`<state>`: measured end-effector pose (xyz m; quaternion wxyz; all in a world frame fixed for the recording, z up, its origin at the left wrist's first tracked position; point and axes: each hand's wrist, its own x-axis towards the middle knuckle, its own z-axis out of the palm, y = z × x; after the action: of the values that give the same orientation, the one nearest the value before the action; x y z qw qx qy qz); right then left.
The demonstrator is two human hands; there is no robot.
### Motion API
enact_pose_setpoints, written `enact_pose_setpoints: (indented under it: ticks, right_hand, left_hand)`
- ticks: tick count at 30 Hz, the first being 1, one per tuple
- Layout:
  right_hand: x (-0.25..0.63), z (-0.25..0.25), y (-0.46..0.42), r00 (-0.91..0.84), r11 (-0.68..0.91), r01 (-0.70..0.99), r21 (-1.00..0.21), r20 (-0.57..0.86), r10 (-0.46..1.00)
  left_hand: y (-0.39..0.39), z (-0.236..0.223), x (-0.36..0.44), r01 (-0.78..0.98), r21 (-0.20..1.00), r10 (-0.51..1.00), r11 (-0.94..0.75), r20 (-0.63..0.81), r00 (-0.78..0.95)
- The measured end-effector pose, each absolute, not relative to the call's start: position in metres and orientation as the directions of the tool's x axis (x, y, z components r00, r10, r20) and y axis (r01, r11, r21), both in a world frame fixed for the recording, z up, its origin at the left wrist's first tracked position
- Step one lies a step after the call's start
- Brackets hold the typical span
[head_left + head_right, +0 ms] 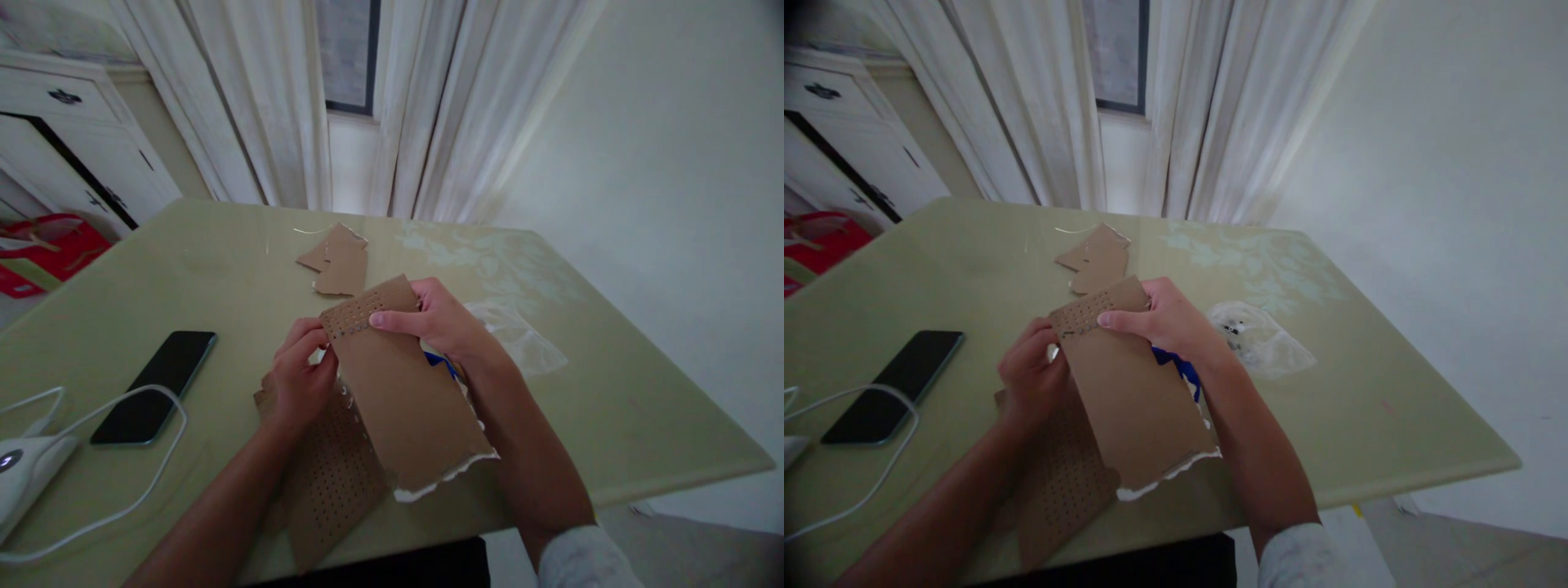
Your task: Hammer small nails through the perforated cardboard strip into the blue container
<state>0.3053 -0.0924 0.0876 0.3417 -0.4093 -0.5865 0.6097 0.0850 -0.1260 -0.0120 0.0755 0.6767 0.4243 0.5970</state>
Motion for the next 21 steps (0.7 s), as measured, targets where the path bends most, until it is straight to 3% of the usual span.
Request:
enact_pose_setpoints:
  ticks: [3,6,8,12,21]
  right_hand:
    - [0.306,0.086,-0.09,-0.368,-0.011,0.111,-0.994,-0.052,0.928]
    - [0.306,0.086,-0.091,-0.331,0.022,0.157,-0.987,-0.032,0.943]
    - [0.305,0.087,-0.092,-0.332,0.038,0.202,-0.979,-0.032,0.943]
    - [0.302,0.089,-0.094,-0.335,0.075,0.307,-0.949,-0.034,0.941]
    - [0.301,0.095,-0.096,-0.366,0.141,0.383,-0.913,-0.01,0.93]
  left_hand:
    - [-0.12,-0.012,0.088,0.459,0.682,0.736,-0.569,0.672,-0.086]
    - [-0.12,-0.01,0.089,0.459,0.71,0.707,-0.535,0.673,-0.217]
    - [-0.123,-0.007,0.089,0.49,0.668,0.651,-0.56,0.721,-0.239]
    - [-0.126,-0.003,0.086,0.551,0.546,0.595,-0.631,0.796,-0.108]
    - [-0.129,-0.007,0.089,0.489,0.499,0.501,-0.716,0.854,-0.138]
